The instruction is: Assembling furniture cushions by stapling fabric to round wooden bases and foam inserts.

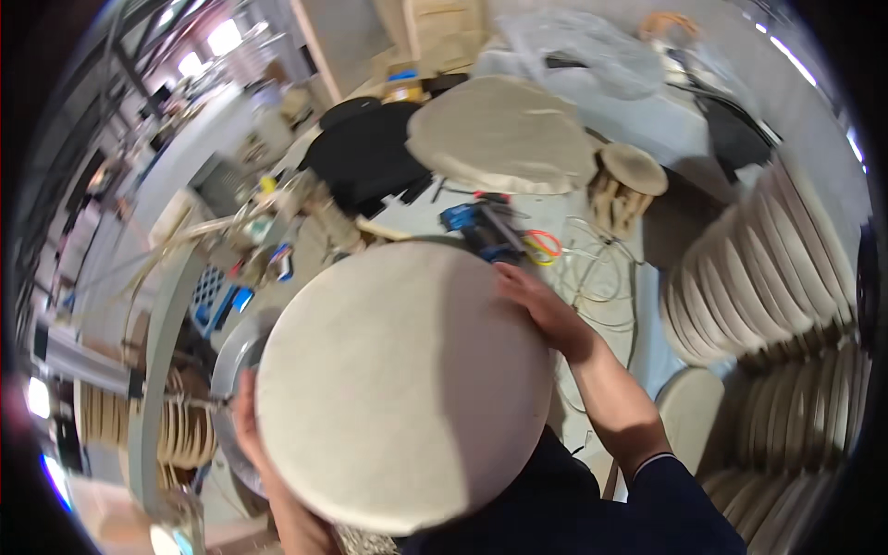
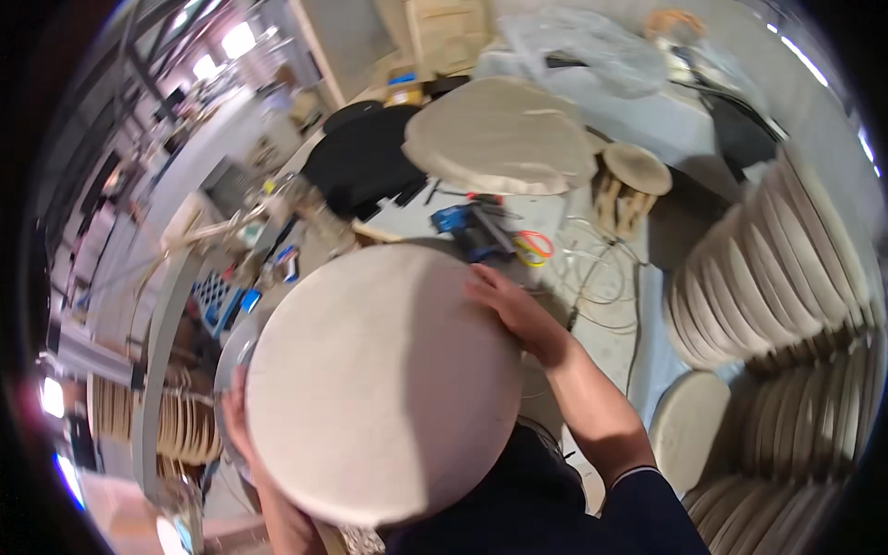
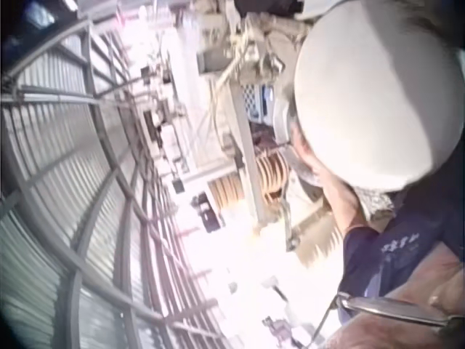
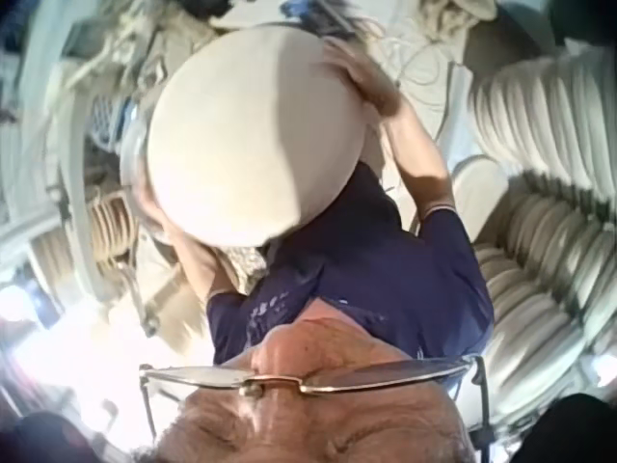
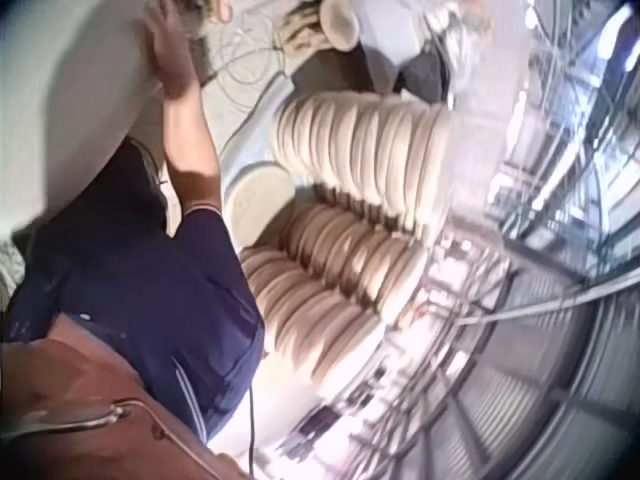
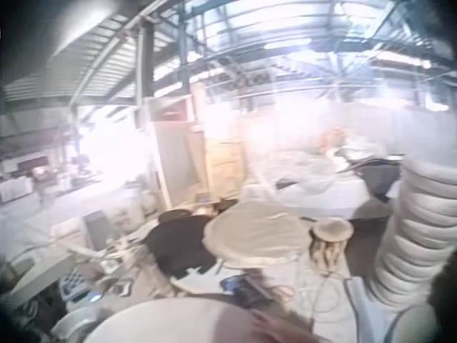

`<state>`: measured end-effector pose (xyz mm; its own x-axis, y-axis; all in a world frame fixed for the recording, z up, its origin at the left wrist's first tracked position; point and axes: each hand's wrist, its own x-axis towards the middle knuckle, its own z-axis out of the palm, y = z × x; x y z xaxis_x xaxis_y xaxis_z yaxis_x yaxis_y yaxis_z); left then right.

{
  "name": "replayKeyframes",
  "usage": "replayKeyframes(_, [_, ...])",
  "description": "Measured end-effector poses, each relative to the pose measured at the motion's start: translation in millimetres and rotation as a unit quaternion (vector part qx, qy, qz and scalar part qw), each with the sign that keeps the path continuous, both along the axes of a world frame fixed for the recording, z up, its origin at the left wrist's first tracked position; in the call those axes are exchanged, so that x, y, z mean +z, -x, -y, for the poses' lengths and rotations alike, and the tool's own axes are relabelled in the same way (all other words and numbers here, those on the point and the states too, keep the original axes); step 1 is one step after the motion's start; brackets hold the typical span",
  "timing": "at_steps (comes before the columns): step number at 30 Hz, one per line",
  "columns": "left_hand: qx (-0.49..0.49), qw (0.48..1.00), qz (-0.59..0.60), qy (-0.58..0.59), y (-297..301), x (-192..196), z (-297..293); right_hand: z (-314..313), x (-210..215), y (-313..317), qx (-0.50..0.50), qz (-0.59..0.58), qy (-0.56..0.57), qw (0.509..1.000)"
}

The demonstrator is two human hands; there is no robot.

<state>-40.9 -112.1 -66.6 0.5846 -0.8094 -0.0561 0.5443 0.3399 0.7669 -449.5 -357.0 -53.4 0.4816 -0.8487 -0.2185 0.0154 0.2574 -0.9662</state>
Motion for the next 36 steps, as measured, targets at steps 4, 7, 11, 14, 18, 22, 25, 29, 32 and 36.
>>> replayKeyframes(4, [-0.002, 0.977, 0.158, -0.143, -16, -66, -16, 12, -49, -27, 0.03, -0.069, 0.06, 0.995])
replayKeyframes(7, [0.006, 0.977, 0.12, -0.176, -23, -93, -27, 15, -84, -37, 0.008, -0.133, 0.108, 0.985])
replayKeyframes(11, [-0.007, 0.967, 0.137, -0.217, -20, -103, -20, 31, -146, -28, 0.03, -0.246, 0.206, 0.947])
replayKeyframes(14, [-0.01, 0.93, 0.176, -0.324, -28, -113, -10, 39, -145, -33, 0.033, -0.279, 0.237, 0.93])
replayKeyframes(18, [-0.009, 0.917, 0.155, -0.367, -23, -101, -7, 47, -101, -76, 0.088, -0.384, 0.3, 0.869])
replayKeyframes(22, [0.006, 0.919, 0.135, -0.371, -27, -110, -12, 46, -86, -147, 0.07, -0.494, 0.434, 0.75])
replayKeyframes(25, [0.01, 0.924, 0.129, -0.359, -23, -113, -4, 55, -100, -191, 0.089, -0.509, 0.53, 0.672])
replayKeyframes(29, [0.026, 0.918, 0.139, -0.37, -19, -104, -8, 12, -78, -267, 0.182, -0.428, 0.562, 0.684])
replayKeyframes(32, [0.032, 0.919, 0.119, -0.374, -15, -100, -7, -27, -96, -315, 0.262, -0.345, 0.613, 0.66])
replayKeyframes(36, [0.05, 0.923, 0.082, -0.373, -17, -105, -12, -113, -88, -311, 0.388, -0.196, 0.655, 0.618])
